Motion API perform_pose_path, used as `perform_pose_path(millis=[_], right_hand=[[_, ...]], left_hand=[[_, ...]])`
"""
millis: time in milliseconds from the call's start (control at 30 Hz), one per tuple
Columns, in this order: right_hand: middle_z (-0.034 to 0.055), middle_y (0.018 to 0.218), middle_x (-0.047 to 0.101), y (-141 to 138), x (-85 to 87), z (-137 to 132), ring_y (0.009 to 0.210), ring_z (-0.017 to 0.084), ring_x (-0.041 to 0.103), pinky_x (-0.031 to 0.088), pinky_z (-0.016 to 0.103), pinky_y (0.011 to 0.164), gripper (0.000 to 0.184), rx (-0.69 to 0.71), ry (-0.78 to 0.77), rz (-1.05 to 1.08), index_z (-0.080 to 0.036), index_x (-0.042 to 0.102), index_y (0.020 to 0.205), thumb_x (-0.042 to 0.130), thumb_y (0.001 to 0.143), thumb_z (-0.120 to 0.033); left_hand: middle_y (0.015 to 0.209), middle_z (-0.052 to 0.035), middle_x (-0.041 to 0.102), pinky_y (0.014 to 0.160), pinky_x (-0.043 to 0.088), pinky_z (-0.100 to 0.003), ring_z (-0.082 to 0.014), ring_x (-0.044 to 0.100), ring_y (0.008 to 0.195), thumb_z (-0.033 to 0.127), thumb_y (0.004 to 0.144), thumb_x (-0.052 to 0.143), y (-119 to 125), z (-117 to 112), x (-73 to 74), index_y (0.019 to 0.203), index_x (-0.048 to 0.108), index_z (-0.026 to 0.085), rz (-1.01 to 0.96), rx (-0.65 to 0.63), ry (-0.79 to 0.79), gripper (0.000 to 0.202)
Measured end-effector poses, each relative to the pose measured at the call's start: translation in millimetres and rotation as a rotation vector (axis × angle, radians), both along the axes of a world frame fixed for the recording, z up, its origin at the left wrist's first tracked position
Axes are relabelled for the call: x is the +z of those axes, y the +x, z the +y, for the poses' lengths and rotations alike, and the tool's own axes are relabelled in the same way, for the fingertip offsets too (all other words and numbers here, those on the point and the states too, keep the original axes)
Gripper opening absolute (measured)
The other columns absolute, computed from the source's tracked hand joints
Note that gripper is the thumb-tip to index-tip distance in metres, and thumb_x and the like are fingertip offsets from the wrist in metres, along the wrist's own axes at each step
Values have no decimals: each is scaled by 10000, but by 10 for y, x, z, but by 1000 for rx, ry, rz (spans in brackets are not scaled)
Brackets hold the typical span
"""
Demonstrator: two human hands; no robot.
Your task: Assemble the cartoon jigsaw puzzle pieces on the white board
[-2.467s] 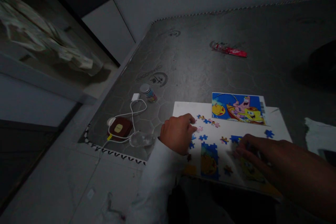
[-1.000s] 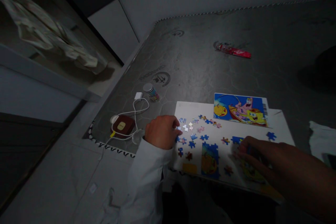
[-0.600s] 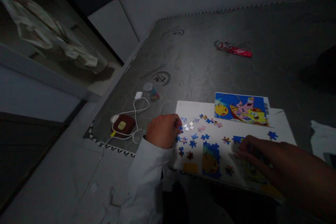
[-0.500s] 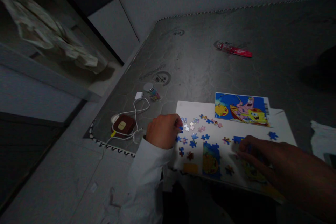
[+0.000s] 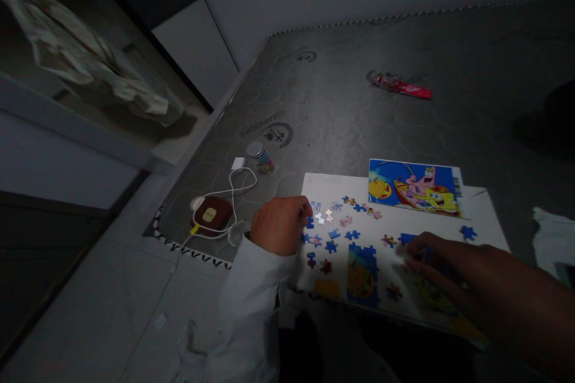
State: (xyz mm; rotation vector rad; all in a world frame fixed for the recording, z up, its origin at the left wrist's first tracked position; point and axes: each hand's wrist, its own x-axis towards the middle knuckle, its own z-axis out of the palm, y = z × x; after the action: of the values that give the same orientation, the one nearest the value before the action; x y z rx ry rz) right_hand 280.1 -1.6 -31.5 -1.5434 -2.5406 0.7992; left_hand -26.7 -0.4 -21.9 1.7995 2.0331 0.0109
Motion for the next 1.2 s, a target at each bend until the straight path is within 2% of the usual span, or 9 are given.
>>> perform_pose_path(millis=[267, 433, 667, 867, 1200], right_hand=[[93, 946, 811, -25, 32, 23, 681, 299, 762, 634, 430, 547, 449, 17, -12, 1, -287, 773, 1064, 401, 991, -528], [80, 917, 812, -37, 51, 21, 675, 288, 760, 637, 432, 568, 443, 3, -48, 18, -300, 772, 1046, 399, 989, -533], [92, 916, 810, -54, 54, 19, 692, 303, 763, 638, 456, 575, 491, -3, -36, 8, -285, 777, 1031, 378, 982, -567], [99, 857, 807, -60, 70, 12, 634, 293, 753, 616, 410, 500, 489, -8, -14, 33, -265, 780, 1012, 385, 975, -551], [97, 826, 802, -66, 67, 5, 598, 276, 739, 595, 379, 474, 471, -2, -2, 34, -276, 788, 1001, 389, 982, -526]], left_hand=[[1089, -38, 794, 906, 513, -423, -286, 711, 1061, 204, 913, 641, 12, 10, 61, 1018, 780, 303, 24, 43, -60, 201], [1102, -29, 791, 939, 504, -410, -269, 706, 1083, 192, 907, 643, 9, 8, 68, 1037, 777, 304, 23, 64, -69, 218], [1049, 5, 795, 870, 521, -408, -272, 713, 1045, 285, 898, 695, 14, -14, 125, 1039, 753, 307, 37, 129, -23, 154], [1038, 28, 790, 862, 520, -422, -277, 713, 1022, 298, 787, 827, 24, -11, 105, 1008, 750, 302, 25, 106, -40, 234], [1044, 25, 787, 883, 499, -384, -252, 706, 1037, 246, 808, 800, 2, 29, 55, 972, 754, 298, -4, 80, -62, 178]])
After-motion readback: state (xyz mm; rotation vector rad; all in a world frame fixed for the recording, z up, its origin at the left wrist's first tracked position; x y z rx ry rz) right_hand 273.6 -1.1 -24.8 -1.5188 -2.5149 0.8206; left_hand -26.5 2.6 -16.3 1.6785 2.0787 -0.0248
